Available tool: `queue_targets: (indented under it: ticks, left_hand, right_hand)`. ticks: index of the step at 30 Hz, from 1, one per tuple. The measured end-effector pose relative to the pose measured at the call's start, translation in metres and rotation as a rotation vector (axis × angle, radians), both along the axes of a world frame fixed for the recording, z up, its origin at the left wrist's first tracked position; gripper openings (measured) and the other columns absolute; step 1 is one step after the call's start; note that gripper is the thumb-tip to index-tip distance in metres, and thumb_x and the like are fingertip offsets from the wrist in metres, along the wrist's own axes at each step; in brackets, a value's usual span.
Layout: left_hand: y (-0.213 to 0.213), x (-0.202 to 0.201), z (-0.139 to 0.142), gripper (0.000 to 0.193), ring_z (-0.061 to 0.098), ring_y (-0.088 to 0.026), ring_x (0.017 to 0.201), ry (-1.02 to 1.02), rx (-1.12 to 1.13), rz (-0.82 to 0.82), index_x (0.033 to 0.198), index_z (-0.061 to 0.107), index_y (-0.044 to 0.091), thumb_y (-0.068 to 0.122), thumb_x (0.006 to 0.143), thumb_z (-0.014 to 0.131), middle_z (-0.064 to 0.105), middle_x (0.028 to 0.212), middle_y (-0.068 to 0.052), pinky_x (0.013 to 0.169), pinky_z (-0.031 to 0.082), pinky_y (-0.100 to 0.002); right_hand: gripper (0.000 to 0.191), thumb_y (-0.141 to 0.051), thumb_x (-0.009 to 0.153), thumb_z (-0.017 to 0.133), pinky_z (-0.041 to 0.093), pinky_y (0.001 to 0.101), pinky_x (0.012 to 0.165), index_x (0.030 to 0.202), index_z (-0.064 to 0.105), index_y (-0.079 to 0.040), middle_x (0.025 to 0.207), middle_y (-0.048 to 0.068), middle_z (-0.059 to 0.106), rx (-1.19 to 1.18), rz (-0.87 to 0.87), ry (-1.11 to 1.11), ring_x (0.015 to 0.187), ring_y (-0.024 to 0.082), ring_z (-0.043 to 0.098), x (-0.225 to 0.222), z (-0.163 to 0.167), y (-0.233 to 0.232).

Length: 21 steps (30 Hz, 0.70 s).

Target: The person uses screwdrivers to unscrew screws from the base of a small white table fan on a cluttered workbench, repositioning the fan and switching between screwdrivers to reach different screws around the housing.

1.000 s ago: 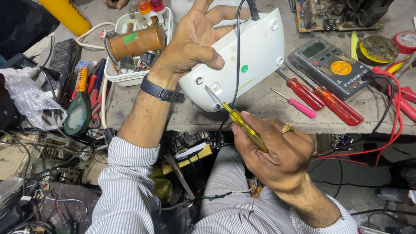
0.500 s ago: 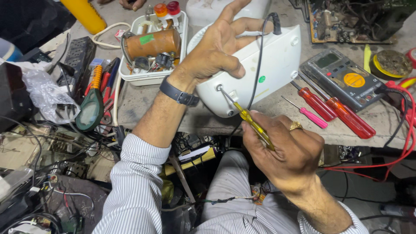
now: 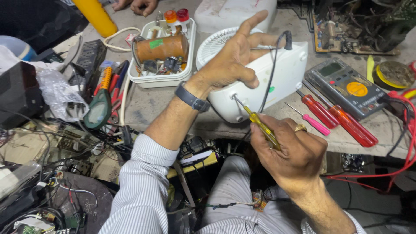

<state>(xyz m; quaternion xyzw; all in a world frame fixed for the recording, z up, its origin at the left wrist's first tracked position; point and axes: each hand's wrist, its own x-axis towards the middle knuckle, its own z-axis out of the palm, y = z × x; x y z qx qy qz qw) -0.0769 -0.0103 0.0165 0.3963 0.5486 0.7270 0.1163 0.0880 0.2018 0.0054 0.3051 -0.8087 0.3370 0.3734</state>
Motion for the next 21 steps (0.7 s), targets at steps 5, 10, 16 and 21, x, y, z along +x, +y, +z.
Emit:
queue_targets:
  ticks: [5,10,16,21]
  left_hand:
    - [0.011,0.001,0.001,0.131,0.055,-0.037,0.143,-0.033,-0.049,0.066,0.166,-0.004,0.015,-0.025,0.063,0.067,0.046,0.155,-0.024,0.087,0.066,-0.038]
    - [0.017,0.002,-0.001,0.13,0.053,-0.038,0.142,-0.044,-0.101,0.128,0.165,-0.005,0.015,-0.026,0.064,0.065,0.045,0.154,-0.025,0.071,0.066,-0.036]
    - [0.022,-0.001,-0.007,0.129,0.046,-0.041,0.147,-0.04,-0.11,0.146,0.164,-0.004,0.015,-0.027,0.064,0.065,0.043,0.155,-0.025,0.067,0.067,-0.037]
    - [0.022,-0.004,-0.013,0.127,0.034,-0.043,0.153,-0.023,-0.125,0.164,0.164,-0.004,0.017,-0.026,0.066,0.064,0.041,0.156,-0.025,0.066,0.068,-0.037]
  right_hand:
    - [0.026,-0.01,0.088,0.082,0.046,0.0308,0.053,0.112,0.073,-0.003,0.073,0.009,0.065,-0.074,0.043,-0.122,0.053,0.017,0.06,0.004,0.002,0.002]
    - [0.024,-0.009,0.094,0.08,0.049,0.0316,0.059,0.115,0.072,-0.003,0.084,0.01,0.066,0.027,-0.013,0.019,0.063,0.021,0.063,0.005,-0.005,0.004]
    - [0.026,-0.012,0.088,0.083,0.046,0.0351,0.053,0.111,0.076,-0.005,0.073,0.009,0.065,0.043,-0.068,-0.087,0.053,0.02,0.058,0.001,-0.009,0.008]
    - [0.027,-0.013,0.087,0.081,0.045,0.0362,0.052,0.113,0.076,-0.006,0.073,0.009,0.067,0.062,-0.061,-0.228,0.05,0.022,0.058,-0.002,-0.005,0.014]
